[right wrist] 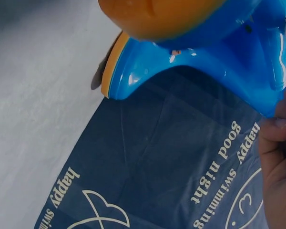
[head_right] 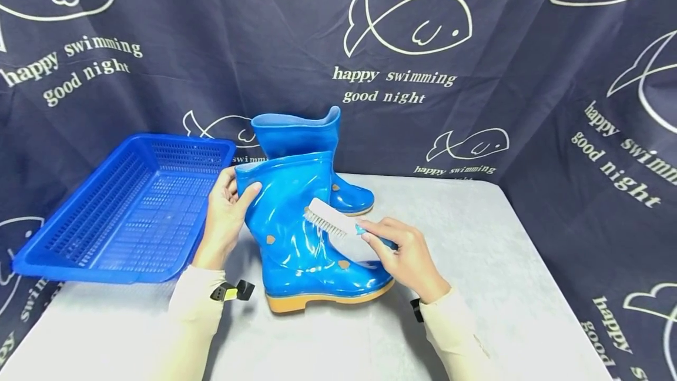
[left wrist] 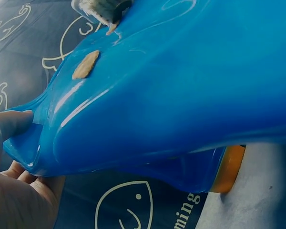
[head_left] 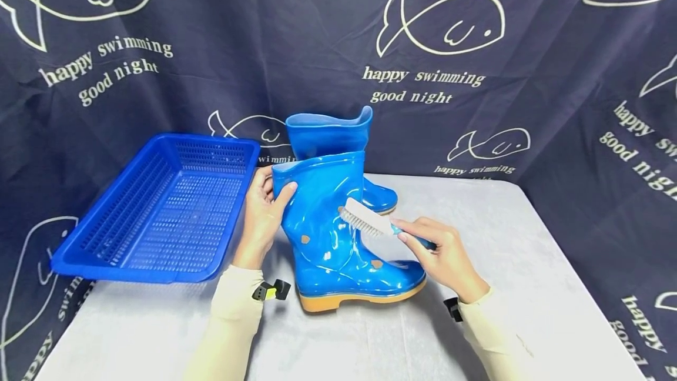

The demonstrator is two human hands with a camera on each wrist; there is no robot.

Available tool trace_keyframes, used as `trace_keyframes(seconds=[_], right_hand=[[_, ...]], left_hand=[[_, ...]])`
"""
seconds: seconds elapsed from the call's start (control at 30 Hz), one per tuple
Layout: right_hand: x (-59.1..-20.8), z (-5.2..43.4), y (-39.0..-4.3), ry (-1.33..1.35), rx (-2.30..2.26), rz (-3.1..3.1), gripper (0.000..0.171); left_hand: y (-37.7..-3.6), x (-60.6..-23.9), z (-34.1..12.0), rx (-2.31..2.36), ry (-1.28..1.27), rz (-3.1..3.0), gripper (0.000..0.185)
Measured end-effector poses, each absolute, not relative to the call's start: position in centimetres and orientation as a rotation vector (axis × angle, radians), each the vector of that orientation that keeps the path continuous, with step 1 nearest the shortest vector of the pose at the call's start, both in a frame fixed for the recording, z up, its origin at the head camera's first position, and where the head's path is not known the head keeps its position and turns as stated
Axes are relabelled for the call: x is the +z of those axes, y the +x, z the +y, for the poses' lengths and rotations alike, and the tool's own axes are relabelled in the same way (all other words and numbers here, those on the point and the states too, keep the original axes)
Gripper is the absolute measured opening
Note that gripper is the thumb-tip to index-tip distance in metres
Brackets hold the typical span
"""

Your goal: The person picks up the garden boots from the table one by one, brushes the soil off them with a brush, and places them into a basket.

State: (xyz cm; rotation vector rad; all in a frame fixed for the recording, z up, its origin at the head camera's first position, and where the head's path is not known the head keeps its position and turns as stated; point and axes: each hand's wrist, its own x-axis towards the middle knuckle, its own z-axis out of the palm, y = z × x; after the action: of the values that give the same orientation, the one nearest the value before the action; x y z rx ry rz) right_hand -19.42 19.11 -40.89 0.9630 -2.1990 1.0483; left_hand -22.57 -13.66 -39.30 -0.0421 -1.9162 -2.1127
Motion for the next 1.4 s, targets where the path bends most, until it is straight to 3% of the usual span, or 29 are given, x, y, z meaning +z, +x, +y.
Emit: trace_keyframes(seconds=[0.43, 0.73, 1.07, 1.4], right_hand=[[-40.8, 19.0, -20.3, 0.888, 0.99, -2.266, 0.036], [-41.1, 19.7, -19.4, 0.931, 0.994, -2.167, 0.045], [-39.8, 18.4, -20.8, 0.899, 0.984, -2.222, 0.038], [-40.8, 19.0, -20.0, 0.958, 0.986, -2.278, 0.037]], left_hand=[[-22.3, -39.2, -13.5, -2.105, -0.071, -1.946, 0.041], [-22.7, -39.0, -13.2, -2.12, -0.088, -1.953, 0.039], [-22.1, -39.3, -13.5, -2.125, -0.032, -1.949, 0.04], [-22.1, -39.0, -13.4, -2.127, -0.041, -1.948, 0.039]])
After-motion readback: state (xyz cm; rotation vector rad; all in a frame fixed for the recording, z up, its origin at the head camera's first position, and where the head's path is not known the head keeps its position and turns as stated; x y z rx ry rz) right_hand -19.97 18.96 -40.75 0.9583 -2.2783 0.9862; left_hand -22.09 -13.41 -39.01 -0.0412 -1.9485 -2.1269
